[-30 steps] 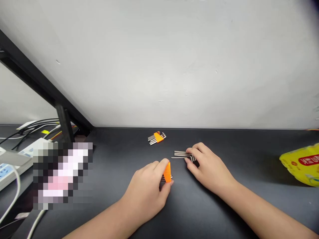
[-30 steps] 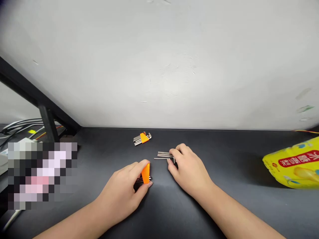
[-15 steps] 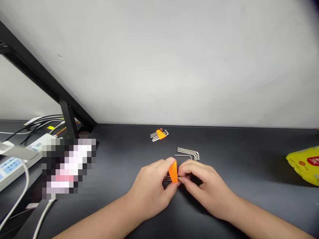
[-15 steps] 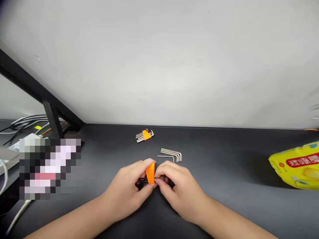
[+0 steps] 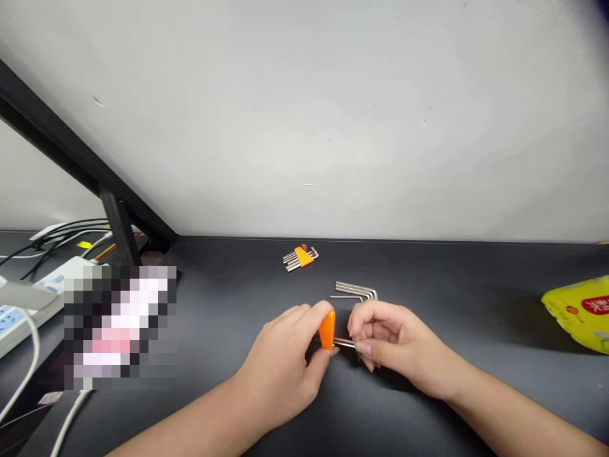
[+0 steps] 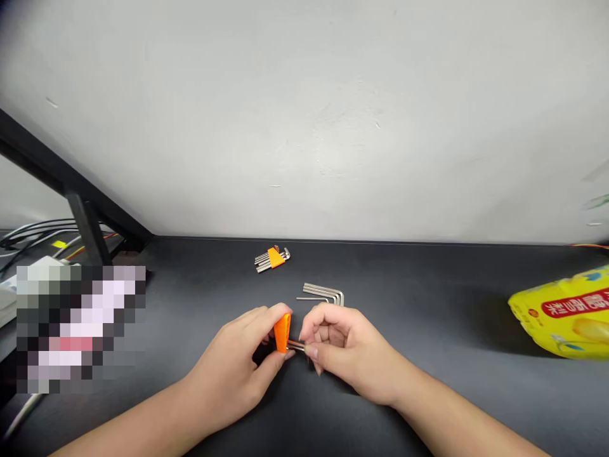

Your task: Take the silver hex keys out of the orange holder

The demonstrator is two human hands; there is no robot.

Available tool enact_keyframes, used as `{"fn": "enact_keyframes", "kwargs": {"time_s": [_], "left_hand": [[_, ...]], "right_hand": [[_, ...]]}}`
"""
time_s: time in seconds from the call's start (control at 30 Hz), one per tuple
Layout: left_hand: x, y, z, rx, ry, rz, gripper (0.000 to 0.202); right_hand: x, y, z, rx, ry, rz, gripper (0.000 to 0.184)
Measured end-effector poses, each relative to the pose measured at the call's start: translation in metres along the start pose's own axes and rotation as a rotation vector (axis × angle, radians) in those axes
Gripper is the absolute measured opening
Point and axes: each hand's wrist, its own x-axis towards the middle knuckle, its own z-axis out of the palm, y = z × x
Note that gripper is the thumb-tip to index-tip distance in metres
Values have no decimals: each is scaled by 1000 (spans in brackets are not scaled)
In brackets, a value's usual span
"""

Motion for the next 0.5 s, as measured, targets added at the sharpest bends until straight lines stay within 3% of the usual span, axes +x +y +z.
{"fn": "enact_keyframes", "kwargs": {"time_s": [0.2, 0.27, 0.37, 0.5], "left_hand": [[1, -2, 1, -42, -4, -13, 14], [1, -1, 2, -45, 2, 3, 20], [1, 0, 3, -38, -22, 34, 20], [1, 2, 3, -71, -26, 31, 15]], "right_hand": [[0, -1, -3, -131, 12, -21, 14], [-1, -2, 2, -329, 63, -117, 5], [-3, -4, 12, -643, 61, -299, 13], [-7, -9, 16, -750, 47, -360, 16]]}}
